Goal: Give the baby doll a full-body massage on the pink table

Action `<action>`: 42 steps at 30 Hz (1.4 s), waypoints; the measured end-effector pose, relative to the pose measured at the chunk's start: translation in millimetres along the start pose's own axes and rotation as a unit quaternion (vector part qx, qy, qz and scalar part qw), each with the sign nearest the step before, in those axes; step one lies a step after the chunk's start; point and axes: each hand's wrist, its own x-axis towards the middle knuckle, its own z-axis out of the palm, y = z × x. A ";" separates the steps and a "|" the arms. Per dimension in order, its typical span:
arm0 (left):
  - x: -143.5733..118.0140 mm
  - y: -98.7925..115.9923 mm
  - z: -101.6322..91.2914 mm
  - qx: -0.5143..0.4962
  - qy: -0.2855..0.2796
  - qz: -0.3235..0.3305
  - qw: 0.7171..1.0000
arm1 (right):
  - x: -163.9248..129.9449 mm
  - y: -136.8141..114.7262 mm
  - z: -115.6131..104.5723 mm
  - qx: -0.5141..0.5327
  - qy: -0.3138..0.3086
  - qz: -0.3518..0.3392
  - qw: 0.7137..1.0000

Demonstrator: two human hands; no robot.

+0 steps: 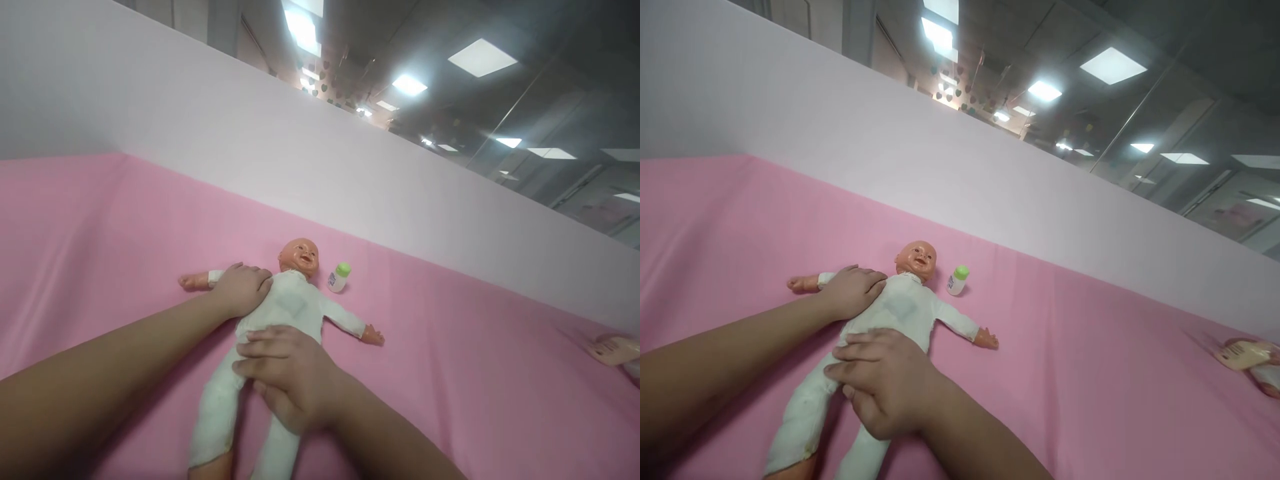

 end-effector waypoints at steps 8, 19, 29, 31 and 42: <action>-0.6 3.1 0.6 0.033 -0.006 0.017 0.999 | 3.7 62.6 -11.7 -0.068 0.005 0.148 0.987; -10.6 -41.1 -25.5 0.111 -0.047 0.001 0.993 | -36.0 83.6 -44.6 -0.058 0.048 0.372 0.925; -3.8 -108.6 -48.1 0.002 -0.048 -0.178 0.983 | -102.9 131.3 -77.8 -0.005 0.030 0.570 0.821; -3.6 -114.0 -48.4 -0.030 -0.061 -0.211 0.975 | -109.2 138.7 -79.0 0.027 0.039 0.569 0.821; -6.6 -98.5 -55.9 -0.286 0.075 -0.264 0.918 | -118.1 160.1 -67.5 0.253 0.212 0.487 0.808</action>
